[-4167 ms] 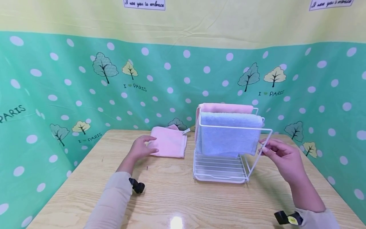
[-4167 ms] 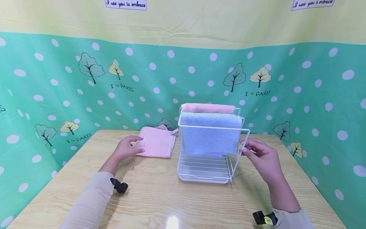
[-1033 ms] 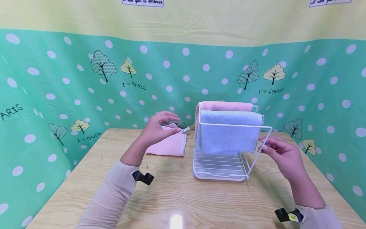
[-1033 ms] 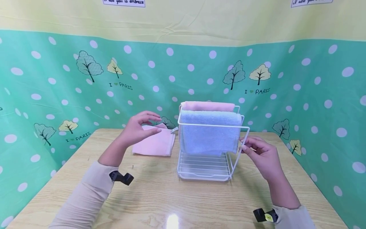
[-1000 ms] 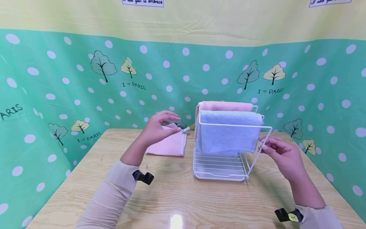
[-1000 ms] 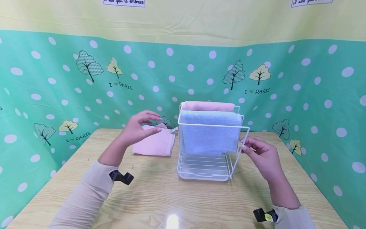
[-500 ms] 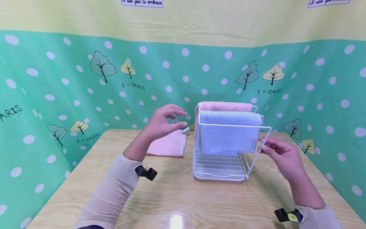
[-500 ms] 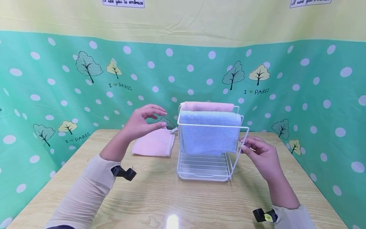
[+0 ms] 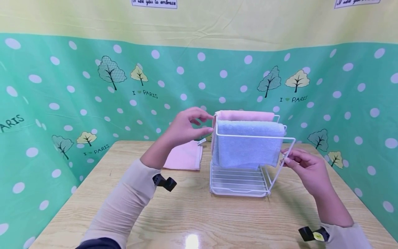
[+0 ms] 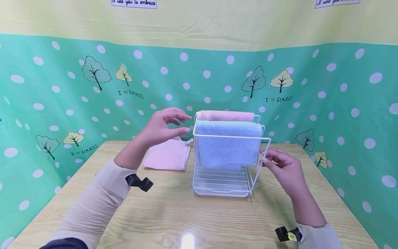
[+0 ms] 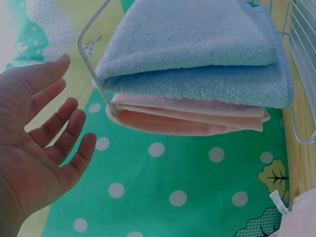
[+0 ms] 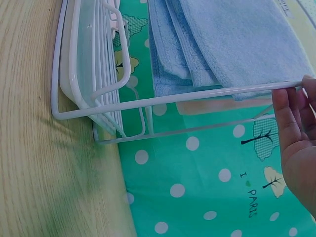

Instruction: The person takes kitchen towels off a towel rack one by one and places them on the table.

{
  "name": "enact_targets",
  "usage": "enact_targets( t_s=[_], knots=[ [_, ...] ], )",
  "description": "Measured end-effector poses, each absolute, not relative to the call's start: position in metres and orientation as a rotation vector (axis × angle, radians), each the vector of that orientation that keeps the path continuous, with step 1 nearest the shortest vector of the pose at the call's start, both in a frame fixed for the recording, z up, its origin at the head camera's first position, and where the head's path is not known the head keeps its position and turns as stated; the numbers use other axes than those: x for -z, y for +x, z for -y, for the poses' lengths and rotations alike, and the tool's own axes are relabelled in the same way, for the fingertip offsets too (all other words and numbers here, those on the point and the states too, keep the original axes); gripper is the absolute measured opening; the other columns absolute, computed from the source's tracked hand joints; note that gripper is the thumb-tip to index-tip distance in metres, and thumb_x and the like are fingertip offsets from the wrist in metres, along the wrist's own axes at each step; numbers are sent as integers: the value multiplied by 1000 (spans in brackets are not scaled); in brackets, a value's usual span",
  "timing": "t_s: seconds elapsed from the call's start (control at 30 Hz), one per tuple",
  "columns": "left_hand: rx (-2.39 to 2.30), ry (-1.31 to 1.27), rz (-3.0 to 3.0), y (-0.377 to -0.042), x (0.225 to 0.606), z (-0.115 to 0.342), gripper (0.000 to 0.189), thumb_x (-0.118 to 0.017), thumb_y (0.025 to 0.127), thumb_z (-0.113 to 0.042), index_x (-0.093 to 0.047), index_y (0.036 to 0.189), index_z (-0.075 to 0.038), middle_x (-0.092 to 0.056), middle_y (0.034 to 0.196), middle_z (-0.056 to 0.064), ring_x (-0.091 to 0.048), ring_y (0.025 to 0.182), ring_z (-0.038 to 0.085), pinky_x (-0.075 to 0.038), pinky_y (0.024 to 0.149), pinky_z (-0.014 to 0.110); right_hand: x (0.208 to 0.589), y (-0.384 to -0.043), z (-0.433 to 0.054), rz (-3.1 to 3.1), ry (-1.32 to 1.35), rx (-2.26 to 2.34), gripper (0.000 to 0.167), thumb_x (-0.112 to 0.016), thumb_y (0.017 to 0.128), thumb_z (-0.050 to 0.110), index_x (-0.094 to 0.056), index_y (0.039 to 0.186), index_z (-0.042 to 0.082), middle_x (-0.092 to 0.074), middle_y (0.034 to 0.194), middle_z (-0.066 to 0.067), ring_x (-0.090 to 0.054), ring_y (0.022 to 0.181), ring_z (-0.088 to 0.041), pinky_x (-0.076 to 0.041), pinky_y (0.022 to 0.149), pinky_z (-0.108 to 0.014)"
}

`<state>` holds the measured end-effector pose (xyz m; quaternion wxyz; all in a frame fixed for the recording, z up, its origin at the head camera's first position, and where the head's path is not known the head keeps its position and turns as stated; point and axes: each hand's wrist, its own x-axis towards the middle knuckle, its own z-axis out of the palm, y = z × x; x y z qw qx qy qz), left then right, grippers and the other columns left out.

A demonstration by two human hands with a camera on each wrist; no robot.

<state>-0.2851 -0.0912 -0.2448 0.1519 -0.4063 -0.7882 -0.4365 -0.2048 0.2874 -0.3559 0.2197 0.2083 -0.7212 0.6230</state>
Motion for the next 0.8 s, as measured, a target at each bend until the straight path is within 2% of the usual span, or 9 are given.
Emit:
enact_targets(
  t_s=[0.3, 0.5, 0.63, 0.8],
  knots=[
    [1178, -1219, 2299, -289, 234, 79, 32, -80, 82, -15, -72, 111, -4, -65, 101, 1, -57, 90, 14, -54, 78, 31, 356, -205, -287, 2011, 556, -1716, 20, -61, 90, -11, -64, 109, -15, -68, 105, -7, -68, 82, -11, -56, 73, -22],
    [1123, -1238, 2393, -291, 225, 69, 35, -80, 82, -18, -71, 113, -5, -65, 97, 3, -57, 89, 13, -54, 80, 32, 356, -205, -287, 2011, 560, -1716, 20, -61, 90, -11, -64, 109, -14, -68, 104, -6, -68, 82, -11, -56, 73, -22],
    [1079, -1228, 2482, -291, 217, 63, 36, -79, 83, -19, -71, 115, -6, -67, 103, 2, -59, 93, 15, -53, 81, 32, 356, -205, -287, 2011, 560, -1717, 20, -60, 91, -11, -64, 110, -14, -68, 104, -3, -67, 83, -11, -56, 74, -21],
    [1011, -1209, 2569, -292, 210, 57, 36, -79, 83, -19, -71, 117, -9, -68, 111, 1, -59, 97, 13, -51, 80, 26, 356, -204, -286, 2017, 559, -1708, 20, -60, 91, -10, -64, 110, -14, -67, 103, -3, -67, 83, -11, -56, 74, -21]
  ],
)
